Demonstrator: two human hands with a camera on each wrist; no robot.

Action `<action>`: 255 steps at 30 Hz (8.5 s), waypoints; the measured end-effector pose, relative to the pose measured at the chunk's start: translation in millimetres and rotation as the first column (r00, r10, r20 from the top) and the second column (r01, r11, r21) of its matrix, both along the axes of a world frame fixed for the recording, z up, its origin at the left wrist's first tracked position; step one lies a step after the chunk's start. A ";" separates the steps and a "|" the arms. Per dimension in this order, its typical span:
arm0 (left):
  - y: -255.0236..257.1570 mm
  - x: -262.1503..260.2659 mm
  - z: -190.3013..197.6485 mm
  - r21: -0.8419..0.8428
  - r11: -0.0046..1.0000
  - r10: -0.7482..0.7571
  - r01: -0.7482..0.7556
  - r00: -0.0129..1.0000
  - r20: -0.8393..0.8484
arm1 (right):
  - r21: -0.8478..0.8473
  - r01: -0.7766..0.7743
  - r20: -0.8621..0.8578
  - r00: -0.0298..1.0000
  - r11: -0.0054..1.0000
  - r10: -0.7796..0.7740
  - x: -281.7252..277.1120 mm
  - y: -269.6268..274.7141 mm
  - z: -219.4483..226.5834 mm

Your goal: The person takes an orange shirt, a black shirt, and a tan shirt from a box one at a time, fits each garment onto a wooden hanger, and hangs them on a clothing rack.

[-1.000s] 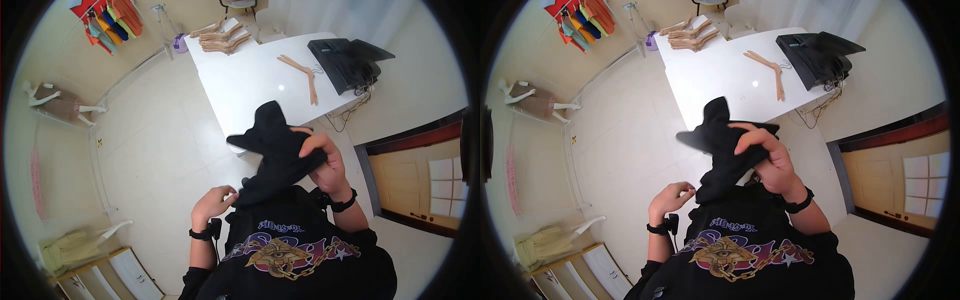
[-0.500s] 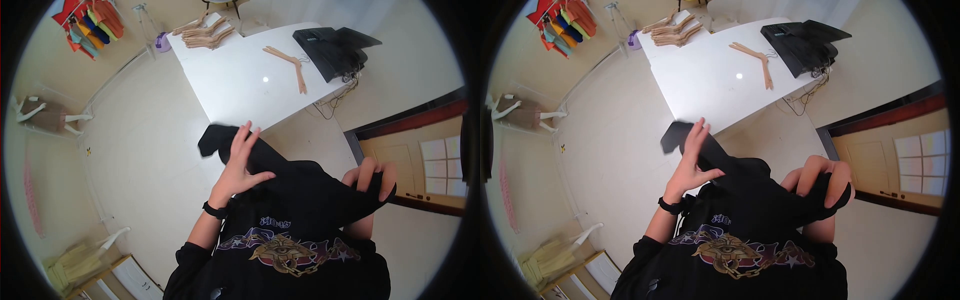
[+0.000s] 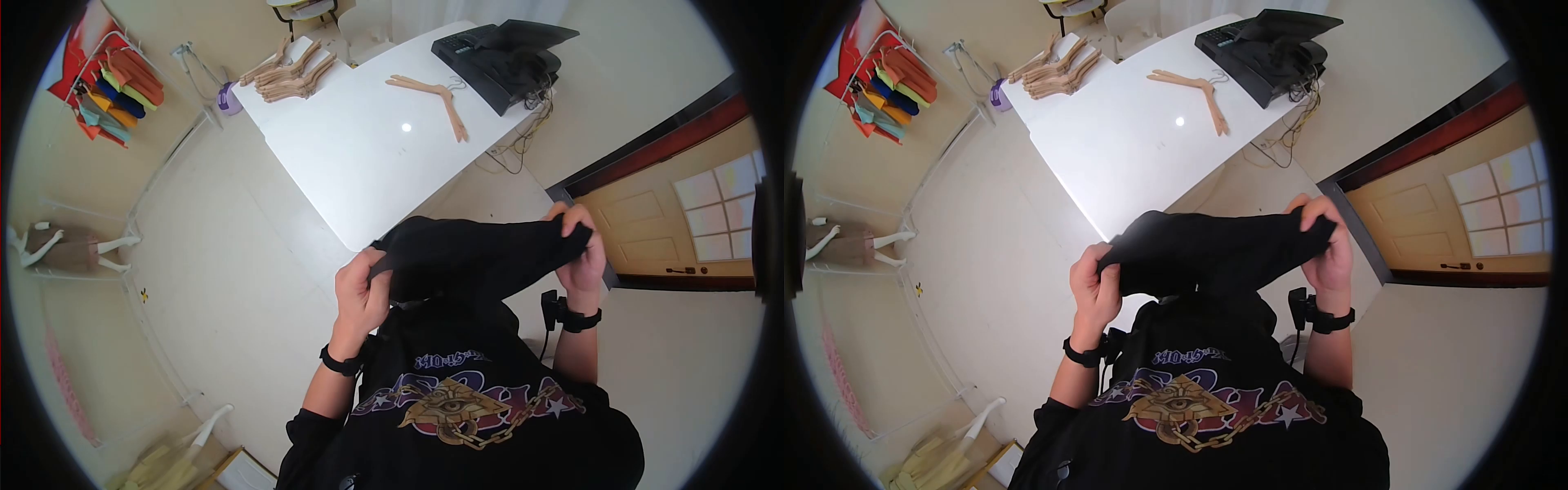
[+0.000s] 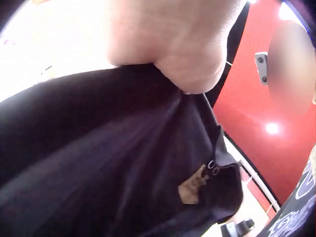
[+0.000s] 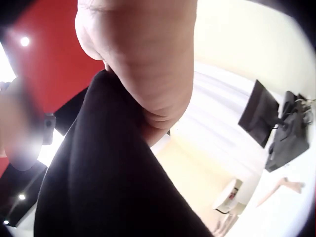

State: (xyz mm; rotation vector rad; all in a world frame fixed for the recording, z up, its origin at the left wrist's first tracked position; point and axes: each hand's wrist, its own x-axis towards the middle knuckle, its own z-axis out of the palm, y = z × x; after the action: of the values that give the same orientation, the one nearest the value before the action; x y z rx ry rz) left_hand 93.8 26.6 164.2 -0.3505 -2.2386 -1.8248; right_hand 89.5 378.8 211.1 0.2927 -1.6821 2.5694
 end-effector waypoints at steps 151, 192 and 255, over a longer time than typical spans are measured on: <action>181.2 -138.4 29.9 -0.286 0.283 0.927 -0.916 0.183 0.328 | 0.982 -0.113 0.114 0.994 0.150 0.004 -500.7 58.9 -316.5; 282.6 269.4 2.3 0.379 -0.456 0.813 -0.805 -0.203 0.546 | 0.843 -0.524 -0.237 -0.567 -0.123 0.789 105.2 -174.7 -201.5; -498.0 478.6 18.3 -0.653 0.058 0.967 -0.755 0.206 -0.152 | 0.718 -0.691 -0.084 0.038 0.087 0.996 262.6 -805.5 -59.8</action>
State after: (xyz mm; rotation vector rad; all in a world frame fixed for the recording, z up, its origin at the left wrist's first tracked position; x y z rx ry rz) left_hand 572.4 -471.3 182.5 1.1878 -2.2122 -0.3916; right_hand 352.0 -426.7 151.3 2.7566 -2.1335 1.7156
